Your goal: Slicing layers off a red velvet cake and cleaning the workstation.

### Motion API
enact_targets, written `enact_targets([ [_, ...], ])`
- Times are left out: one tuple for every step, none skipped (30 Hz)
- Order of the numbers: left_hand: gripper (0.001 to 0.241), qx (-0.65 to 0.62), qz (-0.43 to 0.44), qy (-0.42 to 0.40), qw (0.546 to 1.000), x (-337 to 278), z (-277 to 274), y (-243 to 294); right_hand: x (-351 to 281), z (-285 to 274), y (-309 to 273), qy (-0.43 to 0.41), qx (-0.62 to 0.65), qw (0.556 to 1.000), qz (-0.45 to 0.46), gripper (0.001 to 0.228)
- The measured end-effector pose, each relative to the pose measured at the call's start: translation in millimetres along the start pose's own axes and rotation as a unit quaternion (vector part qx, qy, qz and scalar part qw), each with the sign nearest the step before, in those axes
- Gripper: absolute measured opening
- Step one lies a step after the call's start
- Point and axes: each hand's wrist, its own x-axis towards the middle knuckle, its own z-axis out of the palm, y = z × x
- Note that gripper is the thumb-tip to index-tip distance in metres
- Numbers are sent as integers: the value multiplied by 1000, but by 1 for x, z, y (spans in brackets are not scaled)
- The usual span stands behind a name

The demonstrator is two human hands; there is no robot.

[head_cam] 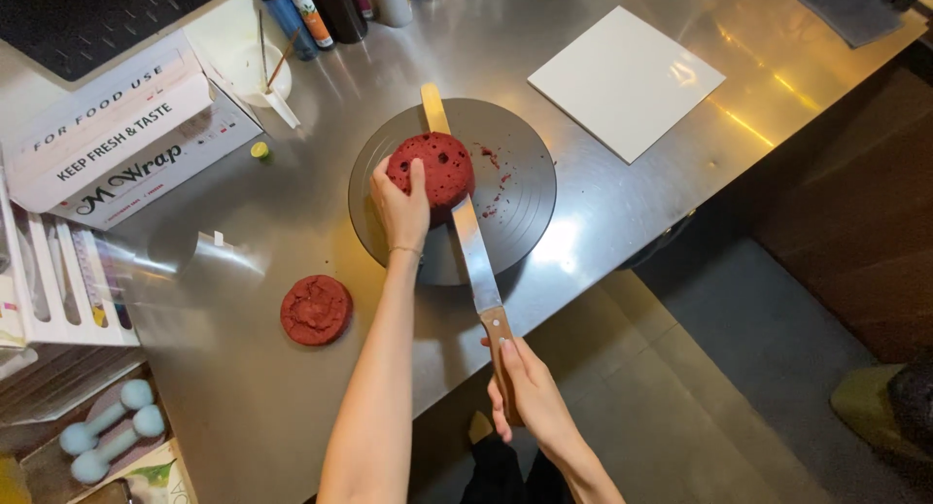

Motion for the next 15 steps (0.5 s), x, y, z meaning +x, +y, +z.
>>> enact_targets([
  [54,-38,-8,-37,999,11,-5,-8,3,-10,7,15,-2,1000,5,44],
  [53,-74,-16,-79,994,21,-9,-16,5,-19,15,33,-1,999,10,43],
  [53,-76,-12,-81,994,27,-11,-12,5,-22,14,34,0,999,5,43],
  [53,-113,-11,-139,984,30,-17,-10,4,-23,15,48,-29,998,-22,44],
  [54,-151,-10,-197,969,33,-23,-9,3,-24,16,62,-57,995,-49,45],
  [54,-150,-10,-199,969,34,-23,-8,9,-22,12,63,-56,995,-50,45],
  [55,-150,-4,-218,964,35,-22,-8,14,-20,9,59,-48,996,-44,45],
  [57,-150,-2,-236,960,32,-23,-9,17,-19,6,56,-42,997,-36,46],
  [57,-150,-4,-237,960,28,-19,-8,34,-13,-2,56,-42,997,-34,46],
  [57,-131,-1,-207,969,21,-21,-9,49,-5,-8,43,-41,997,-50,44],
  [58,-112,1,-177,978,13,-22,-10,63,2,-14,30,-39,997,-66,42],
  [58,-112,1,-178,978,9,-18,-8,69,8,-13,30,-39,997,-66,42],
  [58,-78,15,-139,987,4,-12,-5,75,12,-12,25,-27,996,-78,42],
  [59,-44,25,-99,994,-4,-8,-4,80,16,-10,19,-16,996,-88,42],
  [59,-44,22,-98,994,-11,-6,-3,66,20,-2,19,-18,996,-86,42],
])
